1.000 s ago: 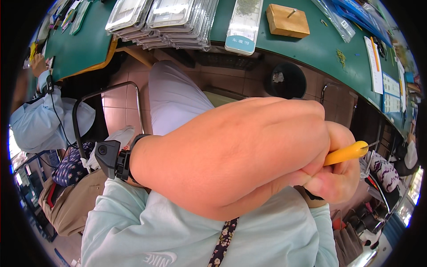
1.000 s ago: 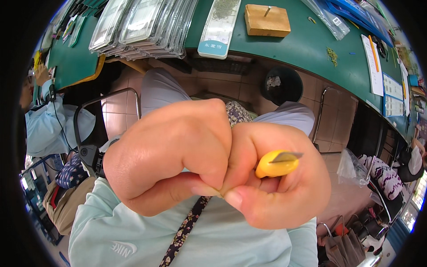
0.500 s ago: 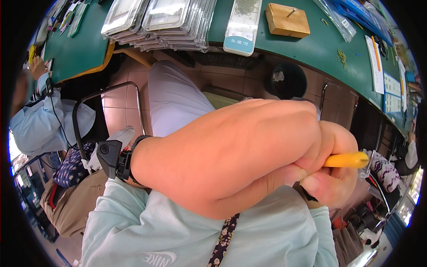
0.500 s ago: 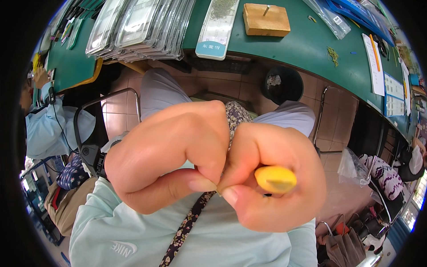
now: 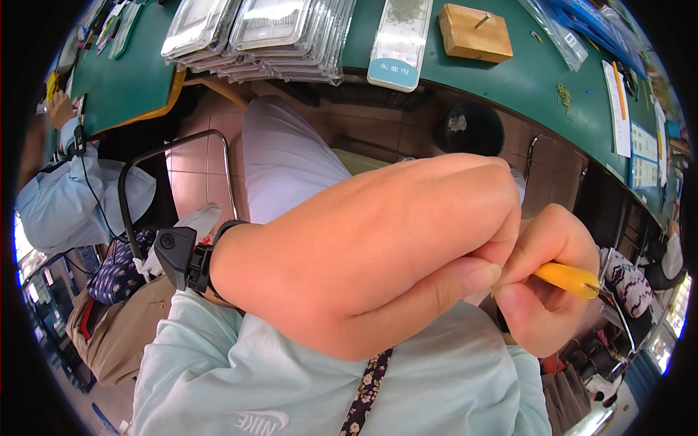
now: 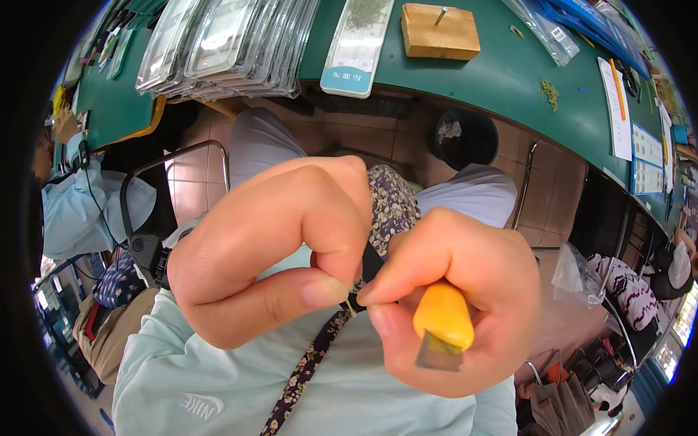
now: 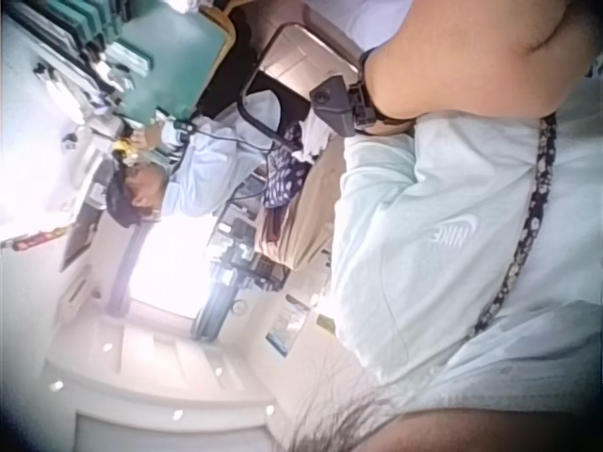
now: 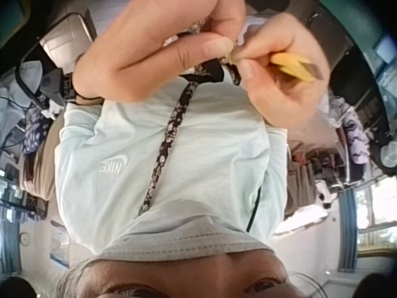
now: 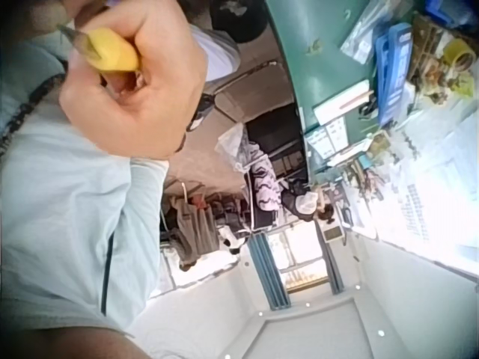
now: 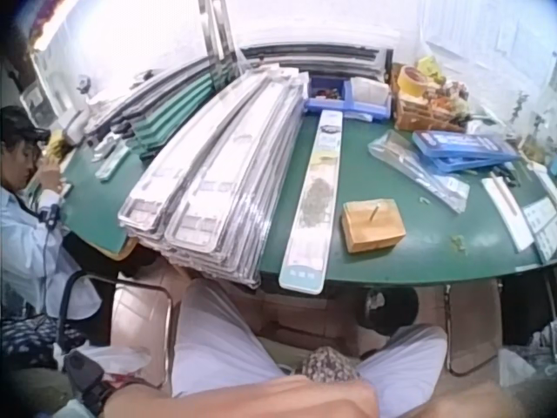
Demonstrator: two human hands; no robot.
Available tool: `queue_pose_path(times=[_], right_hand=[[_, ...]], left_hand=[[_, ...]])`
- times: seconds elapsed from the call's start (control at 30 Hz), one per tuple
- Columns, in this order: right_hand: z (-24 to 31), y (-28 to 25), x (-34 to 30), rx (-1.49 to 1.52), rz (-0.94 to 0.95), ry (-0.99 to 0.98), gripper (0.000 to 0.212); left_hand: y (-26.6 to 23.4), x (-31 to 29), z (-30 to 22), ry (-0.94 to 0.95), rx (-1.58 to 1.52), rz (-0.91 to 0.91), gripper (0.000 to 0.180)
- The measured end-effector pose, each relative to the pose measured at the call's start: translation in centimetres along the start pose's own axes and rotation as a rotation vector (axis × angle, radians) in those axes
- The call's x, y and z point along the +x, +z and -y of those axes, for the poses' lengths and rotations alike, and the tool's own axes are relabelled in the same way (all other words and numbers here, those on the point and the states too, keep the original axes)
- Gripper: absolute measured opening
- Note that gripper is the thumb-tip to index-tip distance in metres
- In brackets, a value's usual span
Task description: The recorder is using a small tool to assemble or manipulate small electronic components at a workbench.
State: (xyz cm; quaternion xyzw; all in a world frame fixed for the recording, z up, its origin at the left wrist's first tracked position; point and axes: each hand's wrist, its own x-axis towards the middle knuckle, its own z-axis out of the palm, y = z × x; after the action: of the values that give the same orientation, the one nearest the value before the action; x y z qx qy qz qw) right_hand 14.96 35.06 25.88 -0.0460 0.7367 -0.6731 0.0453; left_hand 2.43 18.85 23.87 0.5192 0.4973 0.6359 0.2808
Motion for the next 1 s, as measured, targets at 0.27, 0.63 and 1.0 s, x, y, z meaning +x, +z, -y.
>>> queue_pose_path(times=[0.27,0.63,1.0], right_hand=[[0.4,0.1,0.5,0.124,-0.028,0.063,0.018],[0.2,-1.2,0.7,0.147,0.12,0.091,0.014],[-0.7,-1.0,0.3,0.286,0.127,0.084,0.013]], left_hand=[[0.0,0.0,0.0,0.001,0.061,-0.03,0.01],[0.5,0.1,-0.2,-0.06,0.111,-0.006,0.012],[1.1,-0.1,-0.5,-0.069,0.096,0.002,0.015]])
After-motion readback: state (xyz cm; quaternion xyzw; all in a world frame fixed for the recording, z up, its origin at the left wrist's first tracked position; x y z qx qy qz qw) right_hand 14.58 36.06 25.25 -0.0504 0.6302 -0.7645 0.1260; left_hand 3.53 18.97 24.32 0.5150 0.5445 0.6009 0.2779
